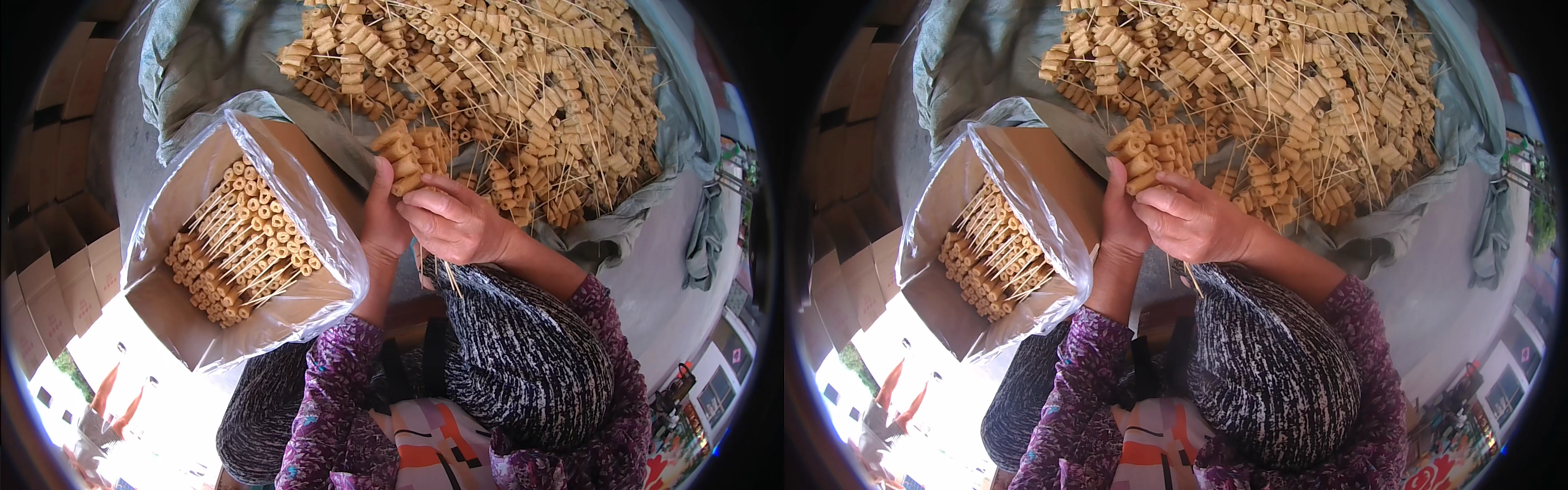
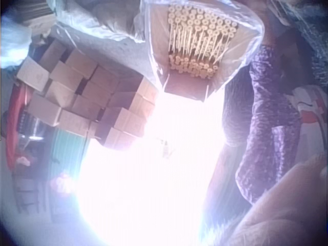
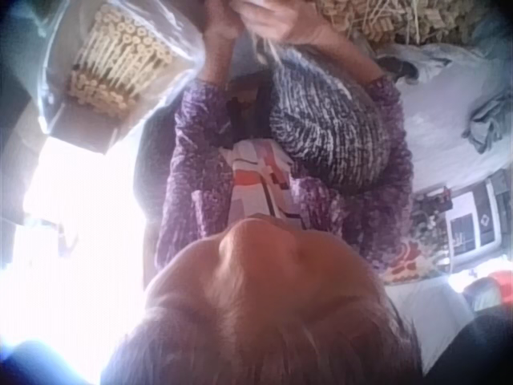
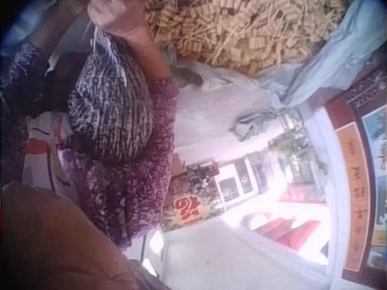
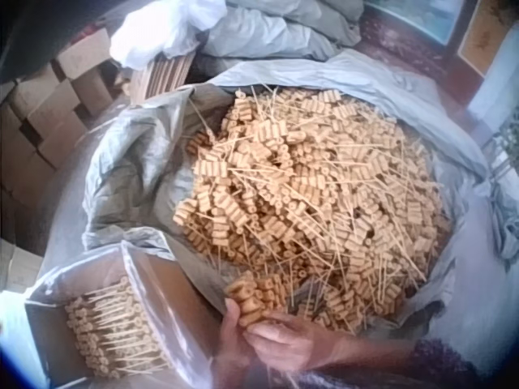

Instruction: The person organizes wooden skewers with circular tokens into bundles, places the bundles into a cardboard box lined with plastic, and then prepares a new plastic bag and box to continue packing.

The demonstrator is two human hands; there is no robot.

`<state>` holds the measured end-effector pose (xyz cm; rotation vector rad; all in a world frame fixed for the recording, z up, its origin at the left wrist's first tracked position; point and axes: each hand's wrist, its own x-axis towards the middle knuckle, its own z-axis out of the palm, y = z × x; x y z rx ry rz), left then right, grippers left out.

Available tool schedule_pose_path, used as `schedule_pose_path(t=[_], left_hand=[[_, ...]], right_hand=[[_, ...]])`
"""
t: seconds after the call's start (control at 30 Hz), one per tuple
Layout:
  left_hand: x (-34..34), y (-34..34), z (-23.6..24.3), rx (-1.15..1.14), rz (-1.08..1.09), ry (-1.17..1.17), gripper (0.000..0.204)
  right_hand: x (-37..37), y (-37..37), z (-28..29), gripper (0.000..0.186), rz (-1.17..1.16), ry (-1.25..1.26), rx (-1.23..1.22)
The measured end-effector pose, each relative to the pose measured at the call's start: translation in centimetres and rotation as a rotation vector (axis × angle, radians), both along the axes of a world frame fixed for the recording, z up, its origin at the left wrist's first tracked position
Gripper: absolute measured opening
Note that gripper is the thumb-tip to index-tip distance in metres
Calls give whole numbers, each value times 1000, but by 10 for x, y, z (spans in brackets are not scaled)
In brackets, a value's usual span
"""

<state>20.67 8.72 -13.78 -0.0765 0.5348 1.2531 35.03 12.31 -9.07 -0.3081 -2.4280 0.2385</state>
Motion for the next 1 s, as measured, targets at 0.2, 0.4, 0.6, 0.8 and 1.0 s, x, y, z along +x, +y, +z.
schedule_pose_path(t=[0.2,0.4,0.6,0.8,1.0], left_hand=[[-7,-1,-8,-11,-77,-81,51],[1,2,6,-5,-35,83,51],[8,10,32,191,-6,537,60],[44,20,57,661,28,1333,89],[52,18,99,791,155,1607,96]], right_hand=[[-1,0,1,17,42,11,-51],[7,2,-4,13,6,254,-320],[11,25,-1,37,-605,833,-1593],[12,33,-27,46,242,1335,-2173],[-10,32,62,61,149,1227,-2077]])
